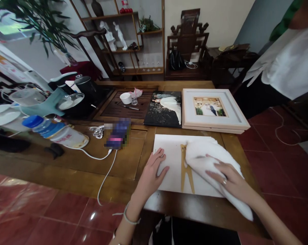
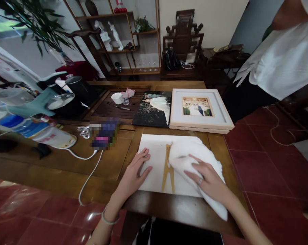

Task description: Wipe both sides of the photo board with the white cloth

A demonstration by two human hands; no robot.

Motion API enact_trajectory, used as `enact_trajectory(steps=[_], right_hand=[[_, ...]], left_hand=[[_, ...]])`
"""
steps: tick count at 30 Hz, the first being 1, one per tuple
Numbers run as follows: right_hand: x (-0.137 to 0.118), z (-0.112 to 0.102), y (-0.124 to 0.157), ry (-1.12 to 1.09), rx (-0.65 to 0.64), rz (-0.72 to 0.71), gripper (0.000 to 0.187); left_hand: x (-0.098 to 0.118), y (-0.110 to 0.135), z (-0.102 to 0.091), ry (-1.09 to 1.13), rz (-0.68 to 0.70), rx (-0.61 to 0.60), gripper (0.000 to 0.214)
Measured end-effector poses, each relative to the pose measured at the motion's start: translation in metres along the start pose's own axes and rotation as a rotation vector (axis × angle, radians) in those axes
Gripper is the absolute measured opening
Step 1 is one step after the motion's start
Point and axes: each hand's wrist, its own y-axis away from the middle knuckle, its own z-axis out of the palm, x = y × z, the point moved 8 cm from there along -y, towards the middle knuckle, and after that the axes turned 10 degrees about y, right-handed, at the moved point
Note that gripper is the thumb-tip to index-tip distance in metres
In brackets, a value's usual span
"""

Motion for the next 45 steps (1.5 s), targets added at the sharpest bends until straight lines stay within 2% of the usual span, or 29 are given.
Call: enact_trajectory(steps=[4, 7, 11, 14, 17, 19, 22, 26, 29, 32, 35, 39, 42, 45], right_hand=[[-0.002, -0.008, -0.048, 0.005, 0.112, 0.028, 0.041], [-0.020, -0.005, -0.053, 0.091, 0.213, -0.033, 0.034], [-0.065, 0.016, -0.018, 0.136, 0.208, -0.271, 0.017], [-0.093, 0.030, 0.017, 0.084, 0.116, -0.380, 0.013], [-0.108, 0.033, 0.037, 0.021, 0.012, -0.476, 0.011], [-0.106, 0.030, 0.035, -0.006, -0.037, -0.494, 0.011], [-0.085, 0.022, 0.005, -0.003, -0.047, -0.409, 0.017], [-0.055, 0.014, -0.047, 0.071, 0.069, -0.268, 0.030], [-0.055, 0.018, -0.065, 0.107, 0.148, -0.224, 0.024], [-0.078, 0.034, -0.049, 0.130, 0.154, -0.334, 0.013], [-0.105, 0.050, -0.011, 0.098, 0.084, -0.436, 0.012], [-0.122, 0.053, 0.028, 0.043, -0.013, -0.504, 0.013], [-0.114, 0.042, 0.023, 0.055, 0.005, -0.490, 0.010], [-0.092, 0.028, -0.006, 0.072, 0.099, -0.412, 0.013]], left_hand=[[0.002, -0.001, -0.002, 0.022, 0.012, 0.022, 0.029], [0.002, -0.001, -0.002, 0.033, 0.014, 0.036, 0.028], [0.001, -0.001, -0.001, 0.035, 0.000, 0.036, 0.028], [0.000, 0.000, -0.001, 0.034, -0.007, 0.037, 0.029], [0.001, 0.000, -0.002, 0.030, 0.006, 0.019, 0.033], [0.001, 0.000, -0.001, 0.024, 0.011, 0.002, 0.034], [0.000, 0.001, -0.001, 0.016, 0.010, -0.002, 0.034], [-0.001, 0.001, -0.001, 0.032, 0.003, 0.008, 0.034], [0.000, 0.000, -0.002, 0.049, -0.005, 0.020, 0.034], [-0.001, -0.001, -0.003, 0.058, -0.038, 0.022, 0.039], [-0.003, -0.001, -0.002, 0.062, -0.063, 0.001, 0.043], [-0.002, 0.001, -0.001, 0.068, -0.030, -0.025, 0.047], [-0.004, 0.001, -0.002, 0.062, -0.025, -0.003, 0.045], [-0.004, 0.000, -0.001, 0.063, -0.033, 0.015, 0.042]])
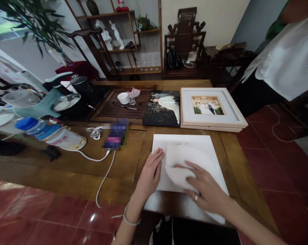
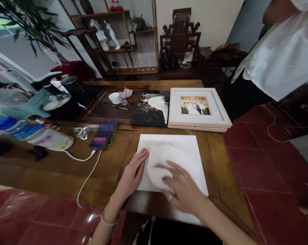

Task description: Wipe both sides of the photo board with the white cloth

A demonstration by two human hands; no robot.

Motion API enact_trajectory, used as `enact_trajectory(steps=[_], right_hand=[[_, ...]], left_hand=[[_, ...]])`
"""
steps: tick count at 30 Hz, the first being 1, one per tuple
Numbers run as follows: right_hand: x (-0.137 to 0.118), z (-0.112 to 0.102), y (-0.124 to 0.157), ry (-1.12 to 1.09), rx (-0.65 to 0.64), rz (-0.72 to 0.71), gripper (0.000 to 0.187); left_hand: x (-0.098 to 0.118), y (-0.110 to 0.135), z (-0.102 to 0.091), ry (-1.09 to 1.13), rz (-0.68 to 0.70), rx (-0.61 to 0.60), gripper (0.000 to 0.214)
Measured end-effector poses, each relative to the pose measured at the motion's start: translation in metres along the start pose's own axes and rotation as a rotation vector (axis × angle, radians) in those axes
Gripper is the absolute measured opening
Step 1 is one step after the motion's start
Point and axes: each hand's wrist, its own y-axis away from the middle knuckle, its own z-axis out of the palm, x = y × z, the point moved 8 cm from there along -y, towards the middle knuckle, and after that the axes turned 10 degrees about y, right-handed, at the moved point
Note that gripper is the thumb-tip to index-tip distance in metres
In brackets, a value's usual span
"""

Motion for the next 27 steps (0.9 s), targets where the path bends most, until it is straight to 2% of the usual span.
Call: enact_trajectory(steps=[3, 5, 7, 11, 13, 15, 18, 21, 24, 27], right_hand=[[0.028, 0.002, -0.025, 0.061, 0.057, 0.082, 0.017], [0.032, 0.008, -0.038, 0.105, 0.059, 0.104, 0.017], [0.019, 0.018, -0.045, 0.114, 0.028, 0.074, 0.017], [-0.036, 0.036, -0.031, -0.018, -0.148, -0.101, 0.017], [-0.057, 0.035, -0.016, -0.100, -0.246, -0.157, 0.018], [-0.061, 0.027, -0.004, -0.142, -0.301, -0.145, 0.015], [-0.037, 0.009, 0.000, -0.110, -0.246, -0.044, 0.008], [0.002, -0.002, -0.010, -0.017, -0.119, 0.033, 0.012], [0.031, 0.002, -0.033, 0.029, -0.053, 0.092, 0.022], [0.046, 0.014, -0.063, 0.005, -0.060, 0.142, 0.025]], left_hand=[[0.003, 0.000, -0.001, 0.024, 0.008, 0.007, 0.041], [0.005, 0.001, -0.004, 0.062, 0.010, 0.018, 0.041], [0.006, 0.004, -0.011, 0.122, -0.007, 0.065, 0.042], [0.007, 0.010, -0.026, 0.227, -0.032, 0.189, 0.045], [0.009, 0.011, -0.027, 0.222, -0.008, 0.192, 0.046], [0.009, 0.010, -0.023, 0.175, 0.009, 0.154, 0.046], [0.005, 0.008, -0.013, 0.082, -0.008, 0.074, 0.045], [0.003, 0.004, -0.005, 0.008, 0.005, 0.043, 0.044], [0.003, 0.001, -0.002, -0.032, 0.040, 0.036, 0.046], [0.002, 0.001, -0.001, -0.053, 0.036, 0.028, 0.046]])
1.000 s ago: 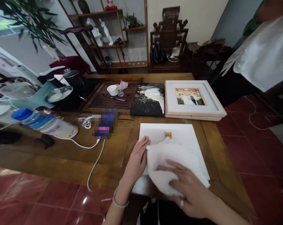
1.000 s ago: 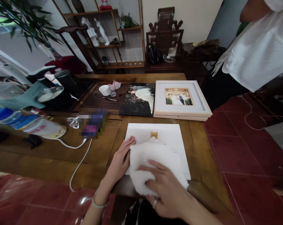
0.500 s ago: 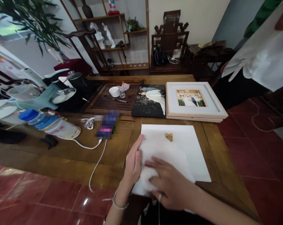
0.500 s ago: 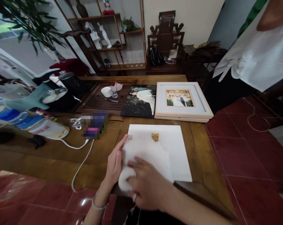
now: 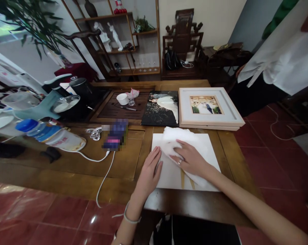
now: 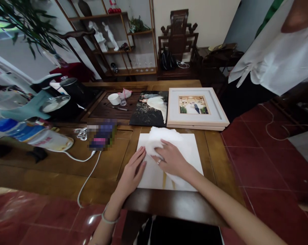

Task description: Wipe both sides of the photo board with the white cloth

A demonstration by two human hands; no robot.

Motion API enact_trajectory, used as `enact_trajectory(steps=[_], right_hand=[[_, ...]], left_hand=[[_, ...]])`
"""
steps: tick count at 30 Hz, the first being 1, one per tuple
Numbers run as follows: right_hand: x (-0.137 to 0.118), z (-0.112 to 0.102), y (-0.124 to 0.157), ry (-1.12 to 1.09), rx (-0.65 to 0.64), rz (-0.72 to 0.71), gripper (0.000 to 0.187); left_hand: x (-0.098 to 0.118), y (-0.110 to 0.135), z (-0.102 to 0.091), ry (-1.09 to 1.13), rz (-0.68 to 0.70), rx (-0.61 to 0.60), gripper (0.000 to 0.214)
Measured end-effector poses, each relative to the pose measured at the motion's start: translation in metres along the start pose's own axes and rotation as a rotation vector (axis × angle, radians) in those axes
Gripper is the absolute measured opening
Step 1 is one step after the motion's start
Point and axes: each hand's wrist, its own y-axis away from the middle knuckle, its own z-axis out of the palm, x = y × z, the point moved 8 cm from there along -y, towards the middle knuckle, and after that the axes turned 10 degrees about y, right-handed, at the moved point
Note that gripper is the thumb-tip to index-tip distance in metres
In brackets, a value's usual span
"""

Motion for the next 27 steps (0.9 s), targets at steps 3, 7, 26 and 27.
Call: enact_trajectory(steps=[3, 7, 26, 27], right_hand=[[0.000, 0.007, -0.024, -0.023, -0.002, 0.019, 0.026], [0.006, 0.002, -0.030, -0.052, 0.024, 0.077, 0.031], [0.068, -0.040, 0.126, -0.081, 0.383, 0.579, 0.039], [0.068, -0.039, 0.125, -0.091, 0.383, 0.575, 0.039]], left_hand=[[-0.002, 0.001, 0.000, -0.011, -0.013, -0.004, 0.045], [-0.002, 0.001, 0.000, 0.000, -0.011, -0.007, 0.046], [-0.018, 0.008, -0.020, -0.041, -0.220, 0.296, 0.040], [-0.021, 0.008, -0.022, 0.017, -0.238, 0.305, 0.040]])
